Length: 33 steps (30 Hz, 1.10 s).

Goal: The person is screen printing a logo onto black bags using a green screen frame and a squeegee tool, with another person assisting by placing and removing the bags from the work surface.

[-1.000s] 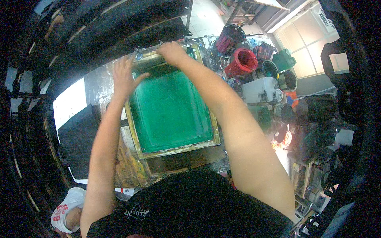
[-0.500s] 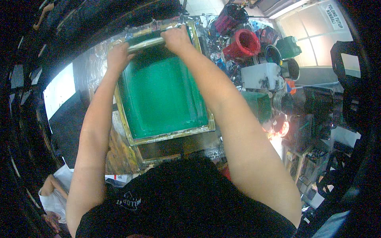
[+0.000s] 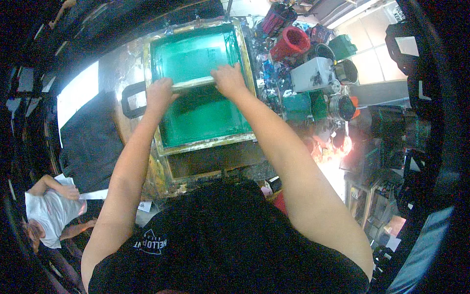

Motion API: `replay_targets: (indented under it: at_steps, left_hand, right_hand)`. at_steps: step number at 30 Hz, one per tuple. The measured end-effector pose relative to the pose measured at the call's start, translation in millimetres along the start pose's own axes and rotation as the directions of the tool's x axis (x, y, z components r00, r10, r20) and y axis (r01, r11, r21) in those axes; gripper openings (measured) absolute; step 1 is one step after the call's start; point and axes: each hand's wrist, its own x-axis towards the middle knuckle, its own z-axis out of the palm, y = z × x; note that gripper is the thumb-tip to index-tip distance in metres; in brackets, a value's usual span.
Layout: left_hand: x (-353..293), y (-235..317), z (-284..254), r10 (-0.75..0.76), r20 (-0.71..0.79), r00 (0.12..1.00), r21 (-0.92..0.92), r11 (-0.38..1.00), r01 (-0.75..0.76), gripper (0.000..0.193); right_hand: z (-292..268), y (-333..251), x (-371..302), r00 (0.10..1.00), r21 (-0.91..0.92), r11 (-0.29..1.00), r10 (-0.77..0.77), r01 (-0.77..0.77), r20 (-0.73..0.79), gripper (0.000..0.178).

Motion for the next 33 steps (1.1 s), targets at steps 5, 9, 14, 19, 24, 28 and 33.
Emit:
replay_targets:
  at_steps: [5,9,14,19,24,28,33]
  left_hand:
    - [-63,27,-8,0.004,0.012,1.0,-0.048,0.999,-0.003,0.047]
    - [-110,42,3,0.004,0.003,1.0,-0.069,0.998,-0.004,0.049]
    - [-158,62,-5,0.02,0.046,0.999,-0.06,0.998,-0.017,0.051]
    - [-154,58,-11,0.009,0.053,0.999,-0.108,0.994,-0.003,0.051]
    - [-167,48,-13,-0.001,-0.177,0.984,-0.344,0.937,-0.061,0.079]
    - [-227,27,19,-0.289,-0.228,0.93,-0.368,0.91,0.192,0.104]
    - [-248,1,55,-0.415,-0.087,0.906,-0.298,0.879,0.373,0.1]
  right_hand:
    - [2,-27,-65,0.999,-0.009,1.0,0.024,-0.024,0.045,0.033]
    - [-1,-50,-113,0.999,-0.003,1.0,0.016,-0.015,0.042,0.033]
    - [12,-70,-163,0.999,-0.052,0.998,0.027,-0.028,-0.02,0.037]
    - [-4,-72,-154,0.986,-0.048,0.998,0.055,-0.048,0.155,0.041]
    - [-17,-69,-158,0.992,0.079,0.997,-0.015,0.005,0.124,0.055]
    - [0,-62,-181,0.987,0.014,0.987,-0.162,0.162,0.021,0.052]
    - [12,-86,-196,0.962,-0.082,0.98,-0.195,0.182,-0.193,0.046]
